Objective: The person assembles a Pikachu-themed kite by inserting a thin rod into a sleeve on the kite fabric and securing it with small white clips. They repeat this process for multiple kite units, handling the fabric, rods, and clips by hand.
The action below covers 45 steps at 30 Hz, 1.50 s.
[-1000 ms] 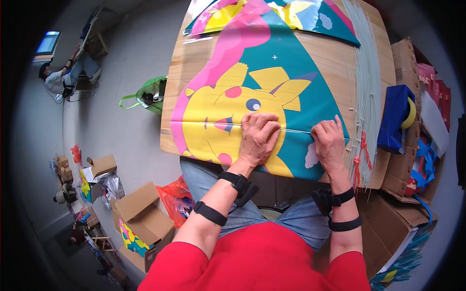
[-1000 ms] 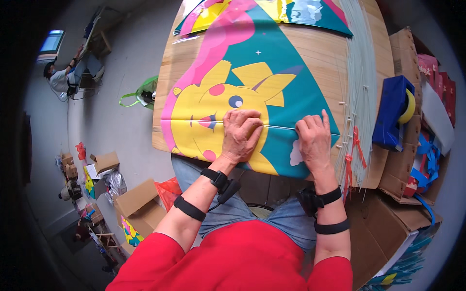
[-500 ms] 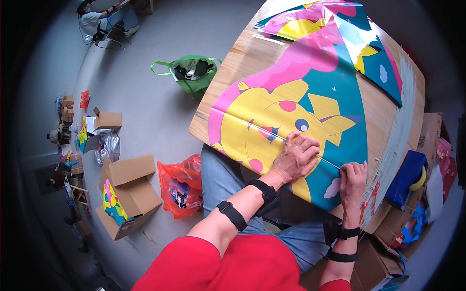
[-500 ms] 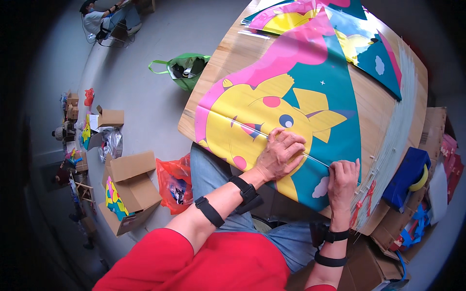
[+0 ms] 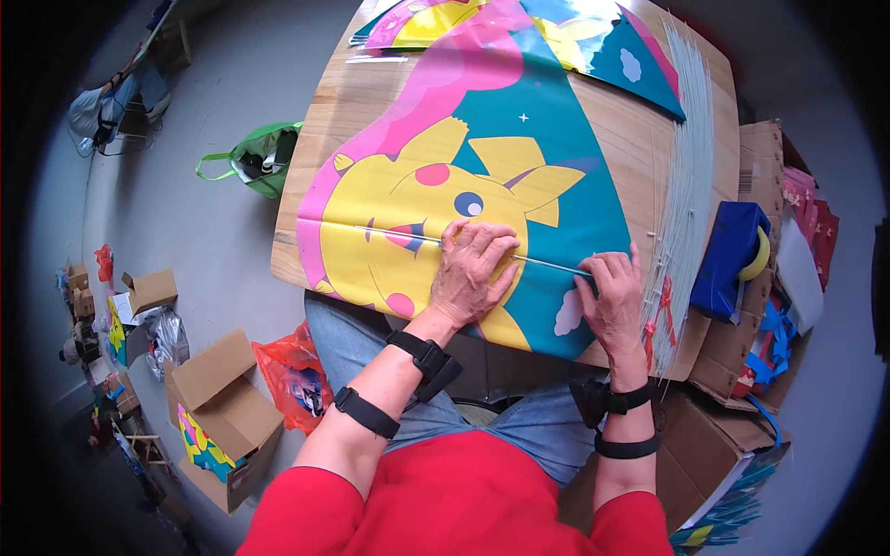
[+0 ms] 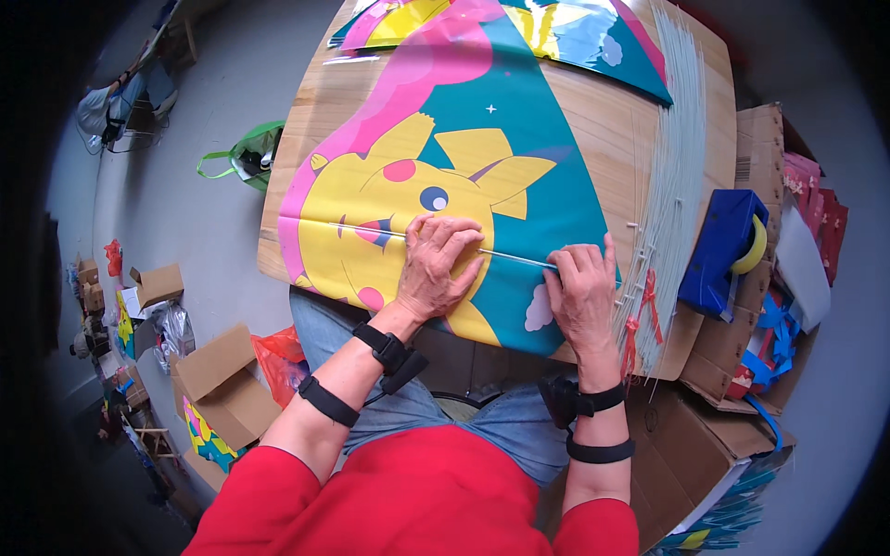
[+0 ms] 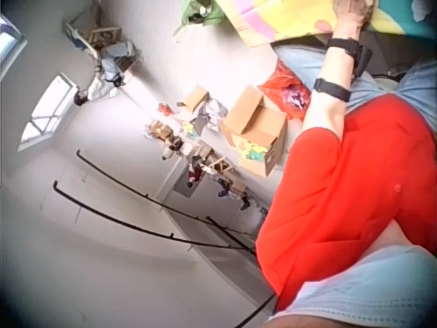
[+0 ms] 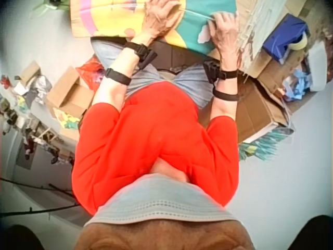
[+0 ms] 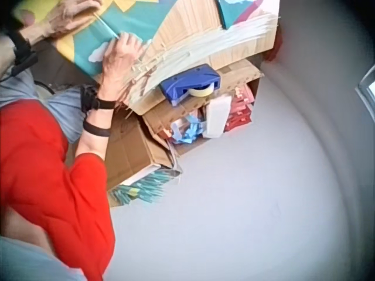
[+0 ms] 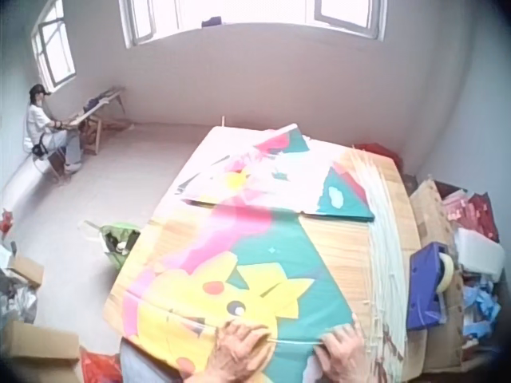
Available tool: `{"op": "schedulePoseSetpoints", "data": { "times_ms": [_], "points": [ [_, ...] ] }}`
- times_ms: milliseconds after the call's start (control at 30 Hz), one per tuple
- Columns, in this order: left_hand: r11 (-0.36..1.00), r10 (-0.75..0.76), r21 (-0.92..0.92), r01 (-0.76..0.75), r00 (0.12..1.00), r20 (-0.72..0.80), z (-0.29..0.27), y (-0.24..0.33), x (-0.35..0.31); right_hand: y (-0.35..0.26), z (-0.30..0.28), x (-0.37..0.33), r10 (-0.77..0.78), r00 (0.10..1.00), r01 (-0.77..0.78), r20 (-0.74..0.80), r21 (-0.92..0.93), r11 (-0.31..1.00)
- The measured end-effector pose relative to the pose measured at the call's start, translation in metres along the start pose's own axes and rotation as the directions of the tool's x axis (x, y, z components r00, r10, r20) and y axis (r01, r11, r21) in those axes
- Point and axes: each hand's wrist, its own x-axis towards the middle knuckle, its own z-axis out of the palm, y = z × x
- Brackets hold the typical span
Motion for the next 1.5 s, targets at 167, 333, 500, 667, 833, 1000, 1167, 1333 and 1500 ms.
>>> {"op": "schedulePoseSetpoints", "data": {
  "times_ms": [167, 333, 500, 667, 833, 1000, 1167, 1333, 1500],
  "points": [
    [0.999, 0.021, 0.023, -0.022, 1.0, 0.01, 0.0, 0.001, 0.002, -0.007, -0.018, -0.017, -0.008, 0.994, 0.011, -0.107, 0.03, 0.999],
    [0.999, 0.029, 0.035, -0.03, 0.999, 0.015, 0.0, 0.003, 0.003, -0.014, -0.034, -0.05, 0.017, 0.996, -0.011, -0.091, 0.059, 0.998],
    [0.995, 0.015, 0.096, -0.019, 0.999, 0.047, -0.002, 0.008, 0.004, -0.017, -0.041, -0.08, 0.043, 0.995, -0.036, -0.086, 0.086, 0.996],
    [0.989, 0.036, 0.139, -0.048, 0.996, 0.084, -0.007, 0.011, 0.005, -0.017, -0.045, -0.096, 0.047, 0.996, -0.04, -0.081, 0.088, 0.995],
    [0.99, 0.035, 0.133, -0.049, 0.994, 0.105, -0.009, 0.01, 0.005, -0.02, -0.048, -0.106, 0.049, 0.993, -0.038, -0.111, 0.097, 0.995],
    [0.989, 0.035, 0.137, -0.052, 0.992, 0.123, -0.009, 0.008, 0.004, -0.025, -0.056, -0.113, 0.056, 0.994, -0.046, -0.095, 0.105, 0.993],
    [0.989, 0.023, 0.141, -0.042, 0.99, 0.136, -0.01, 0.006, 0.002, -0.036, -0.06, -0.118, 0.058, 0.995, -0.049, -0.076, 0.116, 0.992],
    [0.989, 0.035, 0.139, -0.06, 0.984, 0.175, -0.015, 0.007, 0.004, -0.042, -0.061, -0.118, 0.04, 0.996, -0.031, -0.076, 0.12, 0.992],
    [0.985, 0.083, 0.132, -0.107, 0.98, 0.178, -0.037, 0.012, 0.005, -0.042, -0.06, -0.124, 0.024, 1.0, -0.022, -0.02, 0.115, 0.993]
  ]
}}
